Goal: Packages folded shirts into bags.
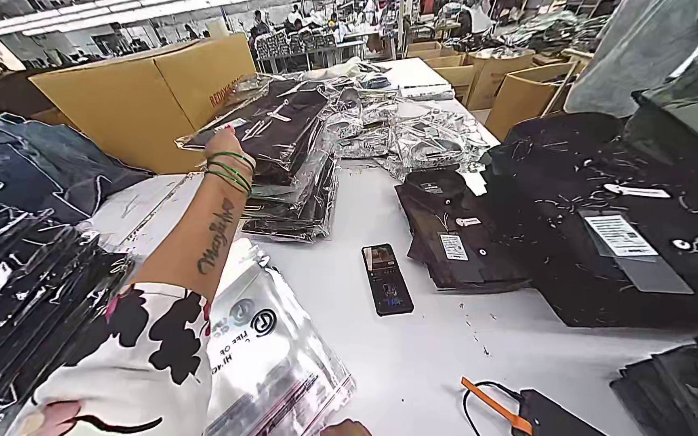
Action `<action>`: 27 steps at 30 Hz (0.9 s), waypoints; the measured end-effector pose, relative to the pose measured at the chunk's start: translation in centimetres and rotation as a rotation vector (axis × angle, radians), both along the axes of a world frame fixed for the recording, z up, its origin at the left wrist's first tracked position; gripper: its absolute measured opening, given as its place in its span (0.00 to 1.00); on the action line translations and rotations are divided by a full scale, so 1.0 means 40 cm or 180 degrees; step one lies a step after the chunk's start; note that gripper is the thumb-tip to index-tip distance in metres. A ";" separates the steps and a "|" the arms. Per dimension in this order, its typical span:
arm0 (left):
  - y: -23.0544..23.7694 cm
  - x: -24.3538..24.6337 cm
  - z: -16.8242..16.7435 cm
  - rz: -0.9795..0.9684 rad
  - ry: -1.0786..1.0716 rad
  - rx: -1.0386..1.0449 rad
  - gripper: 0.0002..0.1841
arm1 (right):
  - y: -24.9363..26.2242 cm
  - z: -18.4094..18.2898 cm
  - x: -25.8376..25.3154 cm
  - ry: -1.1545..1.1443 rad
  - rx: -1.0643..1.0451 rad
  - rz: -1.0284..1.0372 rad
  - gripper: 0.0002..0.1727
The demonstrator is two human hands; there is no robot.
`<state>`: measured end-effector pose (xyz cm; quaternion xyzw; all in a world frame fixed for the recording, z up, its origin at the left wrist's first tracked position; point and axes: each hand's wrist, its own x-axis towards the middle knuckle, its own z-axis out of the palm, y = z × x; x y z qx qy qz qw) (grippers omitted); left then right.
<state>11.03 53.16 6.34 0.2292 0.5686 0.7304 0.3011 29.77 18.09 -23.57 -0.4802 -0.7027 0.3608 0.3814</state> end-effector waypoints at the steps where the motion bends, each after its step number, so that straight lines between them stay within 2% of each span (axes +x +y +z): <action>1: -0.016 0.003 0.011 0.0086 0.0057 0.0023 0.25 | 0.002 0.001 0.002 0.0015 0.0007 0.0009 0.14; 3: -0.050 -0.001 0.021 0.0099 0.0067 0.0145 0.33 | 0.001 0.006 0.001 0.0028 0.0007 0.0017 0.14; 7: -0.113 0.009 -0.020 0.0076 0.0122 0.0108 0.43 | -0.009 0.022 -0.002 0.0014 0.0023 -0.0105 0.12; 11: -0.198 0.099 -0.092 0.0031 0.0760 0.0436 0.43 | -0.012 0.029 -0.003 -0.0016 0.0009 -0.0129 0.12; 13: -0.277 0.233 -0.182 -0.0696 0.0800 0.0312 0.38 | -0.011 0.026 -0.005 -0.0056 0.0035 -0.0125 0.13; 14: -0.318 0.317 -0.235 -0.1195 0.0574 -0.0030 0.32 | -0.012 0.025 -0.006 -0.0056 0.0035 -0.0106 0.13; 16: -0.369 0.469 -0.319 -0.2333 -0.0249 -0.1135 0.22 | -0.013 0.029 -0.004 -0.0040 -0.0023 -0.0047 0.13; 17: -0.368 0.523 -0.367 -0.2842 -0.0580 -0.1628 0.23 | -0.014 0.032 -0.002 -0.0025 -0.0036 -0.0030 0.13; 19: -0.350 0.605 -0.445 -0.3289 -0.0949 -0.2084 0.26 | -0.013 0.045 0.006 0.0018 -0.0023 -0.0013 0.12; 22: -0.303 0.680 -0.487 -0.3150 -0.1076 -0.1973 0.22 | -0.014 0.072 0.022 0.0108 0.0025 0.0033 0.10; 27: -0.227 0.728 -0.463 -0.2757 -0.1036 -0.1601 0.17 | -0.006 0.045 0.029 0.0072 -0.0219 0.0318 0.15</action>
